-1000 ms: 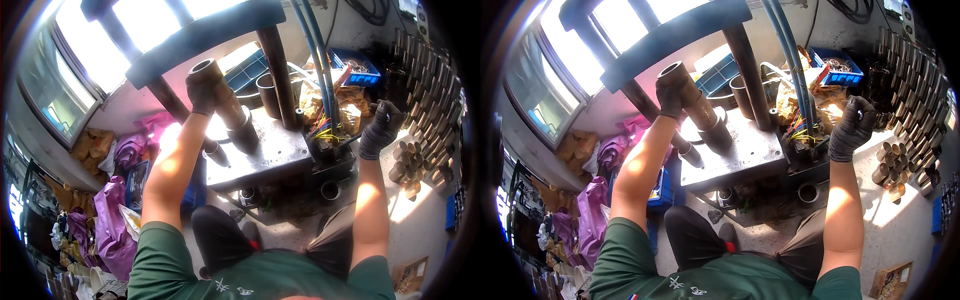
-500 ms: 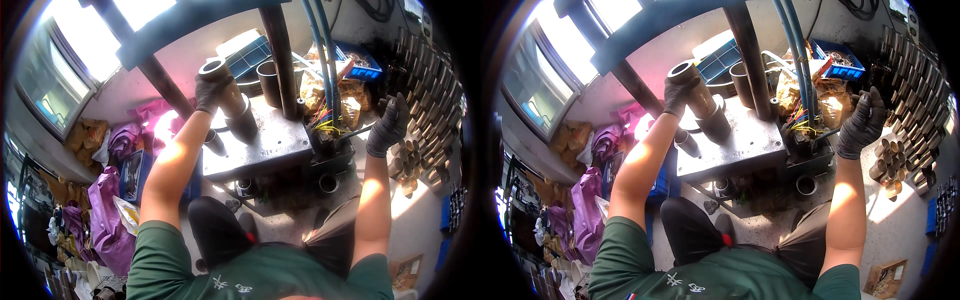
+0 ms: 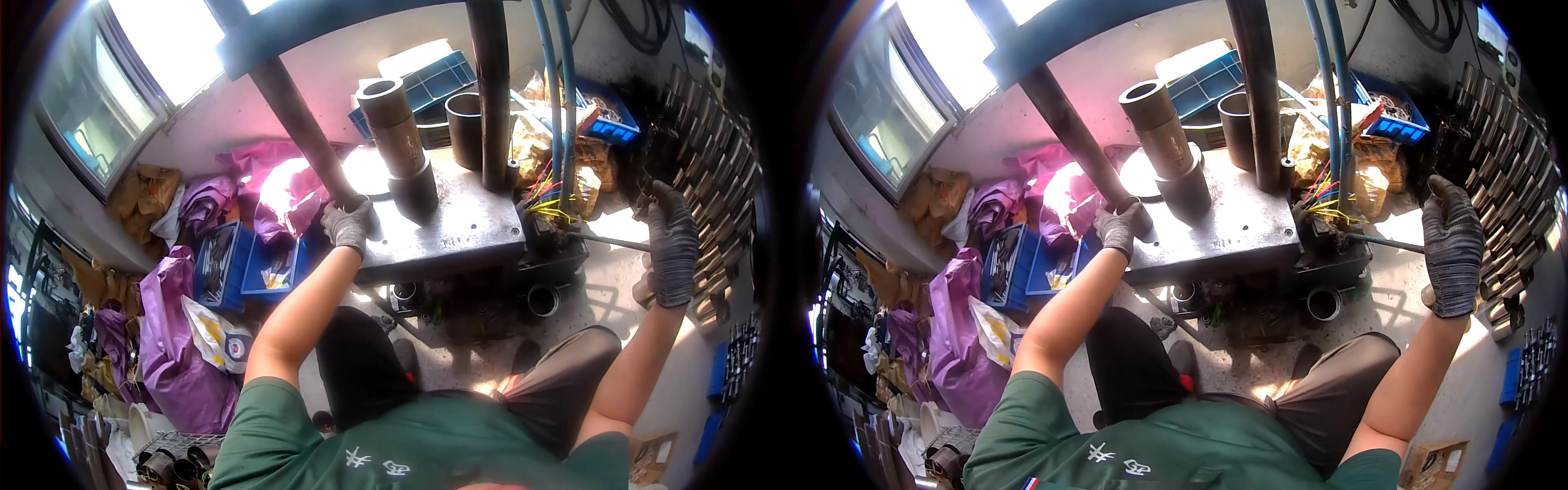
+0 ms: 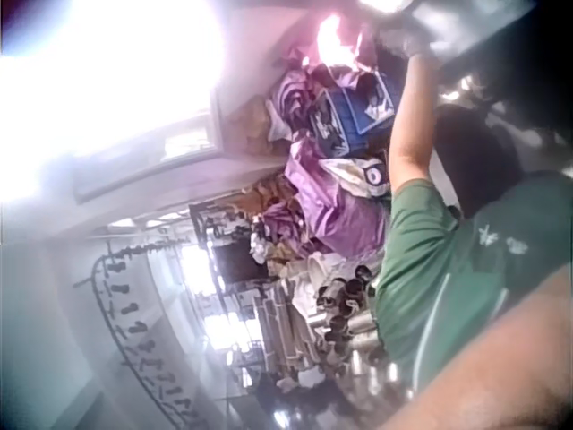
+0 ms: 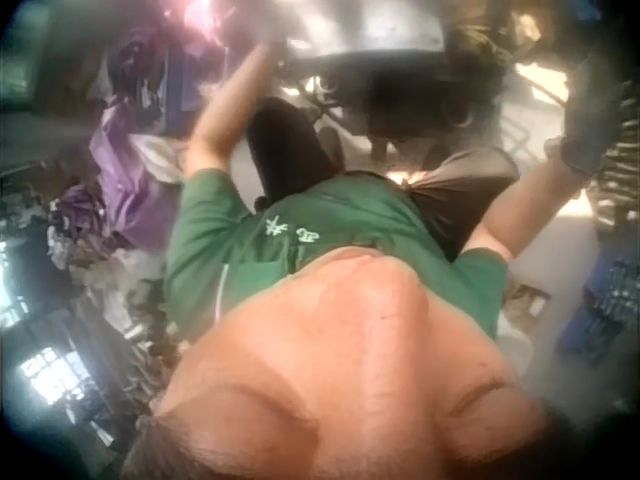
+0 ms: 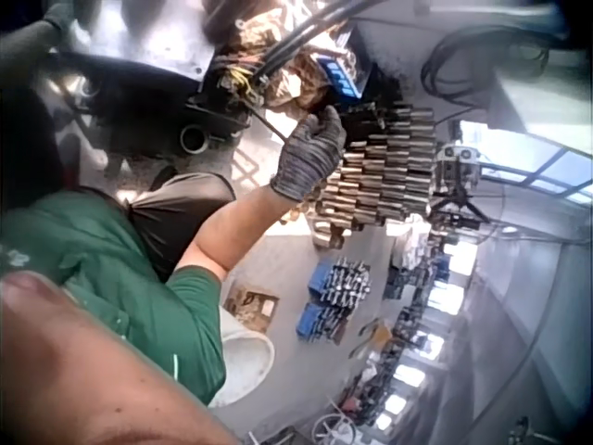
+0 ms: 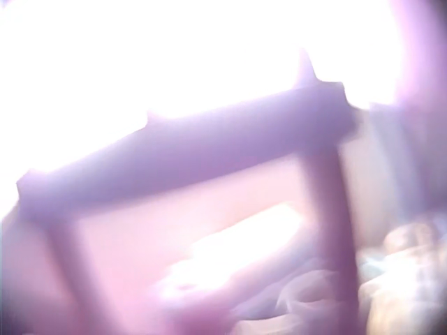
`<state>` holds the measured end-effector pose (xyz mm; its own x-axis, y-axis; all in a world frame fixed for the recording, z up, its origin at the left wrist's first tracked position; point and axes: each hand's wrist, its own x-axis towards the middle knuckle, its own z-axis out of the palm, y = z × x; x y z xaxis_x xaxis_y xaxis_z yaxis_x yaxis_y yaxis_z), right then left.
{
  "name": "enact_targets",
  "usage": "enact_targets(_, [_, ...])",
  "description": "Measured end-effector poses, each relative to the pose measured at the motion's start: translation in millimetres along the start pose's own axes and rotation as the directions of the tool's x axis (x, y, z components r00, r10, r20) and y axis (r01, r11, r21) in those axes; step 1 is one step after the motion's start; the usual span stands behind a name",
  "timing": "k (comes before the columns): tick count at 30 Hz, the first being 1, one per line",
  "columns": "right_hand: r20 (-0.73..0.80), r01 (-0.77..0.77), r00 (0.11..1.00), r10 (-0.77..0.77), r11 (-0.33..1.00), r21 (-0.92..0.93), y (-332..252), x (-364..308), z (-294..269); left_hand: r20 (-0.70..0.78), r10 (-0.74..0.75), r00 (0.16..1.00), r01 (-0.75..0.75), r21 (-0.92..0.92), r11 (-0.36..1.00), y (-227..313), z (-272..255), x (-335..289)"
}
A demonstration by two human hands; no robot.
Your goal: The person disassembles motor assemblies by placing each housing into a press machine, operating the lever to press out the inner stator core, and sorting the separated parts into containers by hand.
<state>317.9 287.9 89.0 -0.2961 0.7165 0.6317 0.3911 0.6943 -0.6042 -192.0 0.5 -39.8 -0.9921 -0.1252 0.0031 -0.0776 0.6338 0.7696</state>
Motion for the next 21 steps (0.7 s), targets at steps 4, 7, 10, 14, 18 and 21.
enact_targets(4, [0.187, 0.078, 0.981, -0.044, 0.981, -0.176, -15, -22, -21, 0.152, 0.008, 0.988, -0.046, 0.245, 0.968, 2, -5, -6])
enact_targets(7, [0.361, 0.164, 0.932, -0.014, 0.907, -0.389, -26, -23, -35, 0.152, 0.008, 0.988, -0.044, 0.231, 0.972, 2, -2, -4])
enact_targets(10, [0.521, 0.285, 0.852, 0.051, 0.790, -0.542, -36, -19, -43, 0.143, 0.077, 0.987, -0.082, 0.029, 0.996, 3, 2, -8])
enact_targets(14, [0.658, 0.327, 0.703, 0.270, 0.699, -0.636, -52, -22, -53, 0.038, 0.654, 0.755, -0.213, -0.930, 0.300, 37, -21, -25])
enact_targets(18, [0.807, 0.490, 0.571, 0.150, 0.727, -0.481, -61, -28, -60, -0.281, 0.831, 0.481, -0.494, -0.869, -0.008, 134, -62, -30])
enact_targets(21, [0.888, 0.468, 0.429, 0.168, 0.799, -0.377, -60, -26, -60, -0.235, 0.916, 0.325, -0.459, -0.886, -0.065, 192, -79, -25])
